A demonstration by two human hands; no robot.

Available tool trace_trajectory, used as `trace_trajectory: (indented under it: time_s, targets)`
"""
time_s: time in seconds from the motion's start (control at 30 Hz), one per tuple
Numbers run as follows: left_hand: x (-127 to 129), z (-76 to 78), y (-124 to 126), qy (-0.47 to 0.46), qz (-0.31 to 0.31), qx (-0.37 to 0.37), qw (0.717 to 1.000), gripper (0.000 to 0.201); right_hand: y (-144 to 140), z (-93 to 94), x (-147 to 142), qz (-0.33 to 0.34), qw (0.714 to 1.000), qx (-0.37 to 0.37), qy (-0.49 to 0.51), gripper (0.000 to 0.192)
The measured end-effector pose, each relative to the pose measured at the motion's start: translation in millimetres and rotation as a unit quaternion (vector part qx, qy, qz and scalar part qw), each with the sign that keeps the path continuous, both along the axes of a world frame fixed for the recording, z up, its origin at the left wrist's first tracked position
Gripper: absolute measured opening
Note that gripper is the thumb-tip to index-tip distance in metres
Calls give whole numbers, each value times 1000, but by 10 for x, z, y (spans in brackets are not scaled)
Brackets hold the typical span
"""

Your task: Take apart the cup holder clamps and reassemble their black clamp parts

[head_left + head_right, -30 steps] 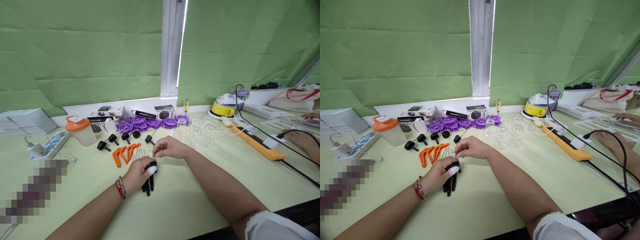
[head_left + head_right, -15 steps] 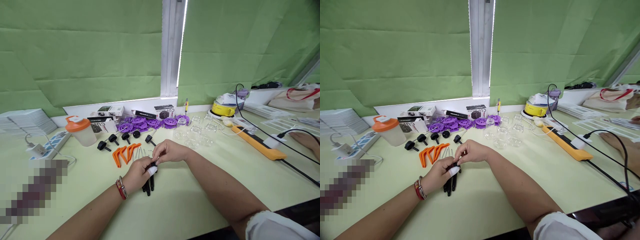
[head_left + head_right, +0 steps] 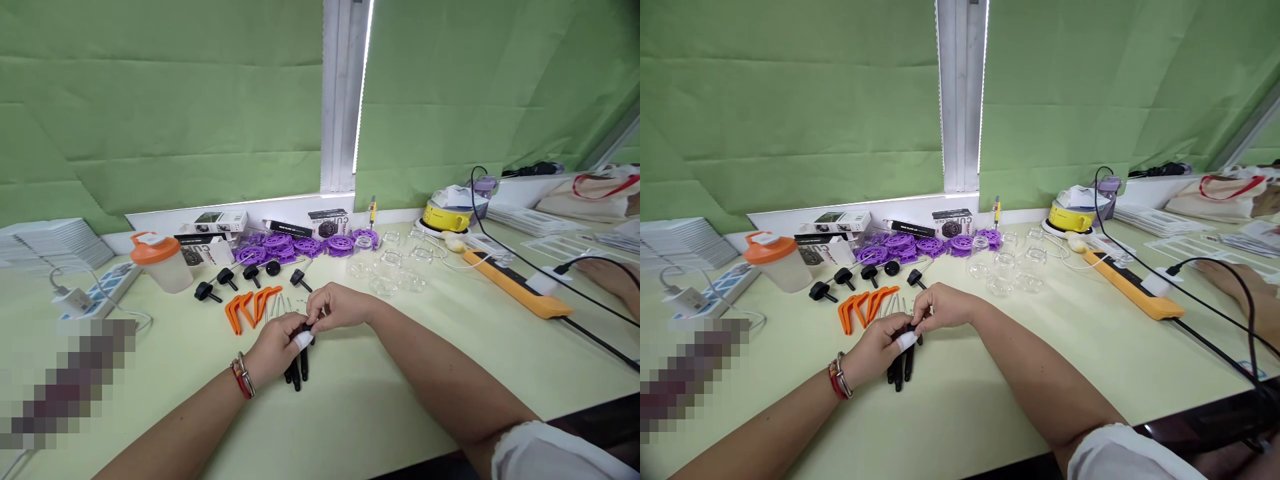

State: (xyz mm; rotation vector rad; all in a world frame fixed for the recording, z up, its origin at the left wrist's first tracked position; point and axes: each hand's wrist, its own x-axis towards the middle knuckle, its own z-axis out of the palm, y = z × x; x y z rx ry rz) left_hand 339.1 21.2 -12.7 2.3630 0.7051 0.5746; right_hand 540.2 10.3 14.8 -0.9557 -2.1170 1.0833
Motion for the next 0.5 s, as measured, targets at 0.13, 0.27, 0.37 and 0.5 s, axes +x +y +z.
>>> trace_trajectory:
  time_s: [0.13, 0.27, 0.37, 0.5]
  targets:
    - [-4, 9, 3, 0, -2, 3, 1000, 14, -19, 8, -18, -15, 999, 22, -23, 10]
    - [-12, 38, 11, 0, 8, 4, 1000, 13, -20, -28, -57, -59, 998, 18, -30, 9]
    - [-34, 43, 38, -6, 21, 7, 1000, 11, -6, -57, -77, -111, 993, -33, -18, 11]
    - [-68, 1, 105, -26, 50, -2, 998, 20, 18, -66, -41, -157, 974, -161, 6, 12]
